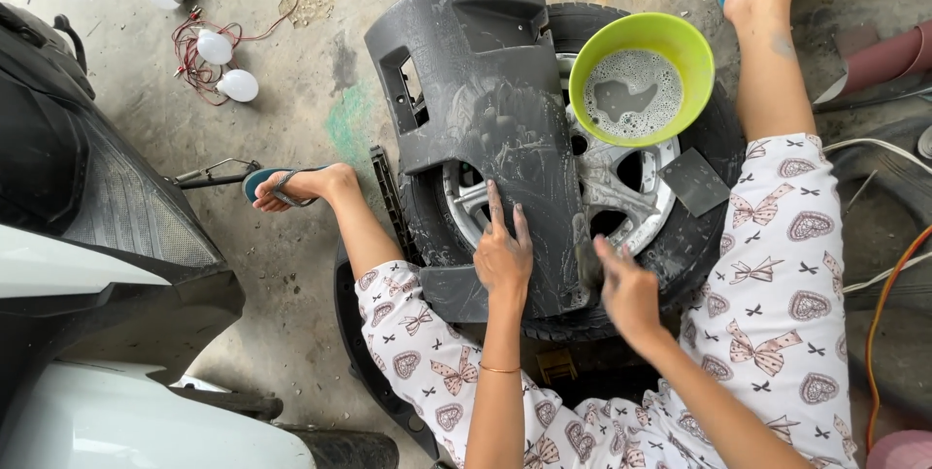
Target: The person scrubs a black plastic car part resting on a tire using a sponge and soapy water from a green bowl. They repeatedly dip the sponge into the bowl and scrub the surface of the part.
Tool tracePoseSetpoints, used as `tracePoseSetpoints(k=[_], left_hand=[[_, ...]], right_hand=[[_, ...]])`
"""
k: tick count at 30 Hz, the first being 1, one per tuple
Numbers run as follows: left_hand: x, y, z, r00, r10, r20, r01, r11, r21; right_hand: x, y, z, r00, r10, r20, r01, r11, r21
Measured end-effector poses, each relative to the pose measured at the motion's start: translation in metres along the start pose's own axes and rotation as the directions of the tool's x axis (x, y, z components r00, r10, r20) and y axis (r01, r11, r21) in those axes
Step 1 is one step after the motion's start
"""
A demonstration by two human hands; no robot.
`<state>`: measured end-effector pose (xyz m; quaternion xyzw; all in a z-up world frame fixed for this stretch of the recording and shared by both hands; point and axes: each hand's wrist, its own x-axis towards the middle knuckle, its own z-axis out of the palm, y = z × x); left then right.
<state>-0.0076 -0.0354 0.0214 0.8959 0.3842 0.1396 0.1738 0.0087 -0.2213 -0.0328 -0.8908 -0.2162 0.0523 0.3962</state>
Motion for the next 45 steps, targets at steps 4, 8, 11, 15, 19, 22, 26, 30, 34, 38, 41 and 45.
tracePoseSetpoints(k=[4,8,11,15,19,22,26,30,34,38,41,45], left_hand=[[-0.001,-0.002,0.002,1.0,-0.013,0.003,0.013,1.0,0.006],[0.002,0.001,0.004,1.0,-0.001,-0.015,0.001,1.0,0.021],[-0.001,-0.013,0.019,0.998,-0.048,0.052,0.045,0.997,0.058],[0.001,-0.017,0.025,0.994,-0.069,0.085,0.062,0.994,0.089],[-0.003,-0.001,0.001,0.999,-0.03,0.021,0.029,0.999,0.041],[0.004,0.001,-0.002,1.0,-0.004,-0.015,0.004,1.0,0.027],[0.001,0.001,0.0,1.0,-0.008,-0.01,0.008,1.0,0.015],[0.0,0.001,-0.001,1.0,-0.005,-0.02,0.005,1.0,-0.005],[0.002,0.0,0.001,1.0,-0.021,0.018,0.021,1.0,-0.001],[0.001,-0.001,0.001,1.0,-0.021,0.017,0.021,1.0,0.018],[-0.001,0.001,0.0,1.0,-0.017,0.009,0.017,0.999,0.028],[0.001,0.0,0.001,1.0,-0.013,-0.009,0.013,1.0,0.024]], right_hand=[[0.057,-0.045,-0.036,0.956,0.267,-0.118,-0.233,0.942,0.241],[0.021,-0.053,-0.015,0.996,-0.059,-0.066,0.064,0.995,0.076],[-0.048,-0.033,-0.001,0.961,-0.232,0.148,0.227,0.972,0.055],[-0.046,-0.017,0.011,0.942,-0.286,0.176,0.269,0.956,0.115],[0.002,-0.039,0.01,0.998,-0.056,0.028,0.053,0.993,0.11],[0.008,-0.047,-0.009,0.998,0.055,0.034,-0.061,0.975,0.212],[0.029,-0.008,-0.016,0.952,0.161,-0.259,-0.128,0.982,0.139],[0.054,0.025,0.003,0.899,0.015,-0.437,-0.001,1.0,0.031],[0.03,0.009,0.012,0.965,-0.182,-0.187,0.194,0.98,0.049],[-0.014,0.009,0.009,0.923,-0.381,-0.048,0.375,0.921,-0.11],[-0.033,0.018,0.007,0.937,-0.348,-0.031,0.346,0.937,-0.041],[-0.003,0.017,0.019,0.979,-0.167,-0.113,0.176,0.981,0.078]])
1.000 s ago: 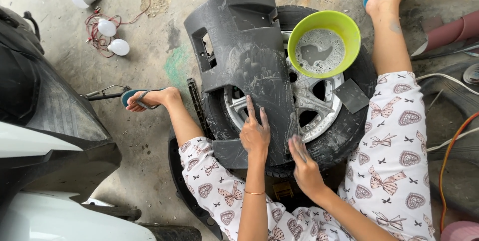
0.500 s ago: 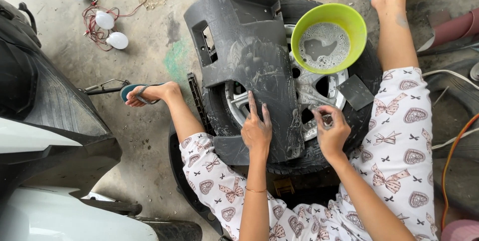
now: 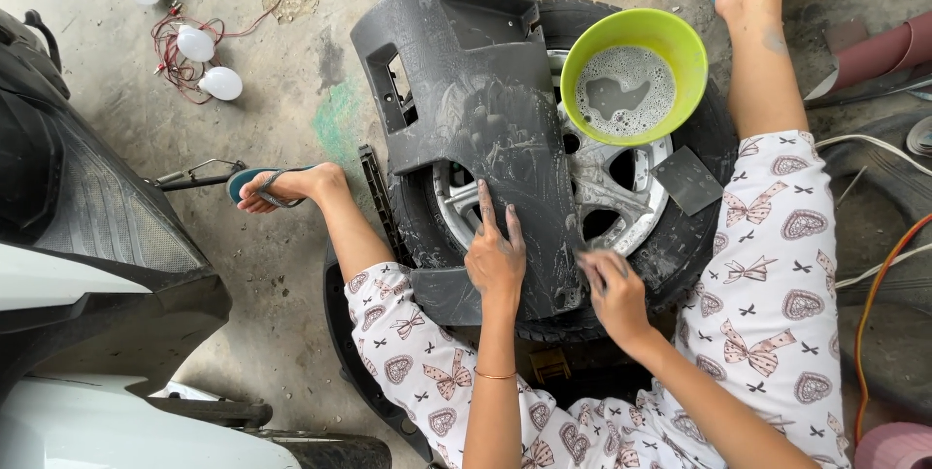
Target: The person scrubs a black plastic car part resting on a tire using a sponge and soapy water from a green bowl. They repeatedly dip the sponge into the bowl and scrub the surface of the part.
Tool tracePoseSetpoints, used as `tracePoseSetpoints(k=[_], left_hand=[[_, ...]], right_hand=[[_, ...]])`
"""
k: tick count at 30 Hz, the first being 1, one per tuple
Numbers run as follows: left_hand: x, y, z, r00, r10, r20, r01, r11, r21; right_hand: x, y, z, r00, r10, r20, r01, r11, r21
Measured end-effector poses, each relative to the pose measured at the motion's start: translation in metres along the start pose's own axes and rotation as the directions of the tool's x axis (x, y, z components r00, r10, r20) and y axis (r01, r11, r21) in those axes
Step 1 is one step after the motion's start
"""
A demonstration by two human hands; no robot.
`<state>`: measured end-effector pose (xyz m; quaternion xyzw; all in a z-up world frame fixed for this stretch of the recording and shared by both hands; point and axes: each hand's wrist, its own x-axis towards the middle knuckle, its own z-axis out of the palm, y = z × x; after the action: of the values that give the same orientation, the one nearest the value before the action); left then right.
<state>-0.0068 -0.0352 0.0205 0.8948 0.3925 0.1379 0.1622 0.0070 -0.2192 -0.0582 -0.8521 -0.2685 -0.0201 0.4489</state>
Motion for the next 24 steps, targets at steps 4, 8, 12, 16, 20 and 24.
tracePoseSetpoints(k=[4,8,12,16,20,24], left_hand=[[-0.001,0.002,-0.004,1.0,0.006,-0.009,-0.006,1.0,-0.005],[0.003,0.002,-0.003,1.0,0.006,-0.028,-0.006,1.0,-0.001],[0.005,0.002,0.0,0.998,0.031,-0.059,-0.031,1.0,0.001],[-0.001,0.001,-0.001,0.996,0.027,-0.081,-0.026,1.0,0.011],[0.002,-0.001,0.005,0.997,0.023,-0.08,-0.02,0.999,0.032],[0.001,0.002,-0.003,0.996,0.039,-0.083,-0.037,0.999,0.018]], right_hand=[[0.01,-0.028,-0.012,0.997,0.053,-0.063,-0.052,0.999,0.013],[-0.02,-0.013,0.001,0.996,0.089,0.004,-0.089,0.996,0.008],[0.045,-0.02,0.001,0.984,0.171,-0.045,-0.169,0.984,0.048],[0.006,-0.032,-0.014,0.976,0.207,0.064,-0.208,0.978,0.01],[0.01,-0.012,0.001,0.972,0.23,0.052,-0.229,0.973,-0.022],[0.036,-0.02,-0.011,0.986,0.164,0.024,-0.165,0.985,0.049]])
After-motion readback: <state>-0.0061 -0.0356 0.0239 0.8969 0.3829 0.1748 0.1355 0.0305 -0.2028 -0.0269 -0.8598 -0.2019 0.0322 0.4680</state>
